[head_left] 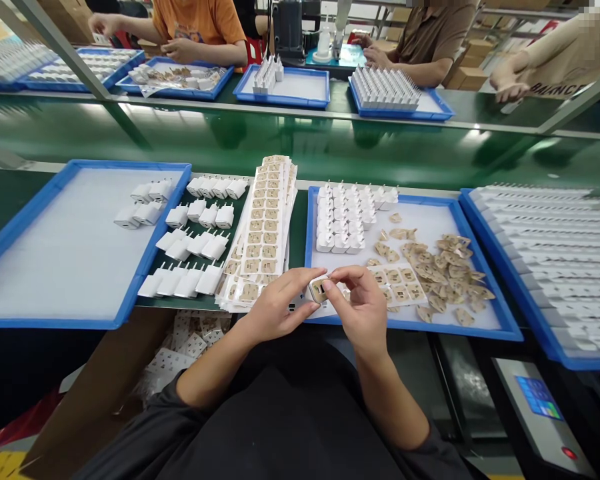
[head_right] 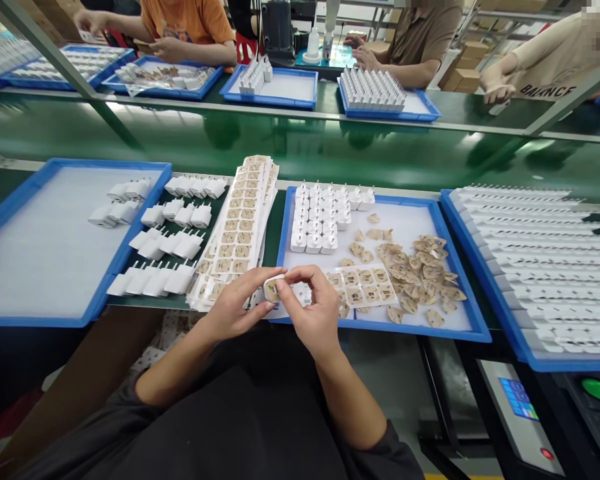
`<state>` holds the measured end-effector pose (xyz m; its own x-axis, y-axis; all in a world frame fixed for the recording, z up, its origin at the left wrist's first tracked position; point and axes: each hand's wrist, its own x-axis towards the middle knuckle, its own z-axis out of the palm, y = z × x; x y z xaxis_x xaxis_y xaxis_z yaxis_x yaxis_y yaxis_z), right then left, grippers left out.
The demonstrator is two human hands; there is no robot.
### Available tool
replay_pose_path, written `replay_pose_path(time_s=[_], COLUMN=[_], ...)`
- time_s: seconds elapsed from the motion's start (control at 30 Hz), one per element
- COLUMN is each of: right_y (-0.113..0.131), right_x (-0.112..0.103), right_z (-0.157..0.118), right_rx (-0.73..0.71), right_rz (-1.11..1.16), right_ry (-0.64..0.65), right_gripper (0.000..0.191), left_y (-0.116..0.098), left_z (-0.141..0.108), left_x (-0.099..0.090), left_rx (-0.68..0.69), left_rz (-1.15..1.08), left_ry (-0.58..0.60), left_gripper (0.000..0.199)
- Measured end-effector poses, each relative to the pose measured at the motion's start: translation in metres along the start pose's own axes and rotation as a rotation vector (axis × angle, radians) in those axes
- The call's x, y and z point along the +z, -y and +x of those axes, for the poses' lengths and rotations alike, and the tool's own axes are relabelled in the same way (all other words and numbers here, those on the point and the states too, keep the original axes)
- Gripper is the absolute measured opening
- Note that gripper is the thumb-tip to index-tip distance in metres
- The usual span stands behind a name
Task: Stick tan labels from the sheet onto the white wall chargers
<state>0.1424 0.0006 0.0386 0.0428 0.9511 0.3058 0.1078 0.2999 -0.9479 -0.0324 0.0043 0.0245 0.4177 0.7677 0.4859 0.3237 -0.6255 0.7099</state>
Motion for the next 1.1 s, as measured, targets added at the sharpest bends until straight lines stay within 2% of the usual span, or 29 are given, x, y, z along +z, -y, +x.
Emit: replay_pose_path(time_s=[0.13, 0.27, 0.33, 0.4, 0.47, 0.57, 0.67, 0.8, 0.97, 1.1], right_y=[0.005, 0.009, 0.007, 0.002, -0.004, -0.009, -0.009, -0.008, -0.01, -0.013], right_x=[0.001, 0.003, 0.002, 0.001, 0.0, 0.002, 0.008, 0.015, 0.018, 0.018], right_z=[-0.002, -0.001, 0.0, 0.002, 0.003, 0.002, -0.001, -0.003, -0.004, -0.004], right_rx=[-0.061, -0.252, -0.236, -0.1, 0.045, 0.141, 0.167, 0.174, 0.168, 0.169], right_rz=[-0.124, -0.329, -0.339, -0.19, 0.051, 0.299, 0.366, 0.442, 0.496, 0.535], right_ry=[-0.008, -0.043, -0.074, -0.051, 0.042, 0.148, 0.142, 0.116, 0.078, 0.094], right_gripper=[0.007, 0.016, 0.019, 0.015, 0.009, 0.008, 0.009, 0.01, 0.01, 0.011], left_y=[0.001, 0.003, 0.004, 0.005, 0.005, 0.004, 0.003, 0.006, 0.012, 0.014], left_z=[0.0, 0.0, 0.0, 0.0, 0.001, 0.003, 0.003, 0.0, -0.004, -0.003], left_x=[0.001, 0.002, 0.003, 0.004, 0.006, 0.009, 0.011, 0.014, 0.014, 0.013], left_rx=[0.027, 0.08, 0.129, 0.159, 0.164, 0.185, 0.204, 0.22, 0.257, 0.302], left_rz=[0.018, 0.049, 0.064, 0.069, 0.066, 0.075, 0.111, 0.164, 0.209, 0.205], left_ry=[-0.02, -0.067, -0.099, -0.148, -0.209, -0.286, -0.32, -0.311, -0.288, -0.3], left_gripper=[0.052, 0.052, 0.053, 0.052, 0.05, 0.049, 0.05, 0.051, 0.053, 0.055])
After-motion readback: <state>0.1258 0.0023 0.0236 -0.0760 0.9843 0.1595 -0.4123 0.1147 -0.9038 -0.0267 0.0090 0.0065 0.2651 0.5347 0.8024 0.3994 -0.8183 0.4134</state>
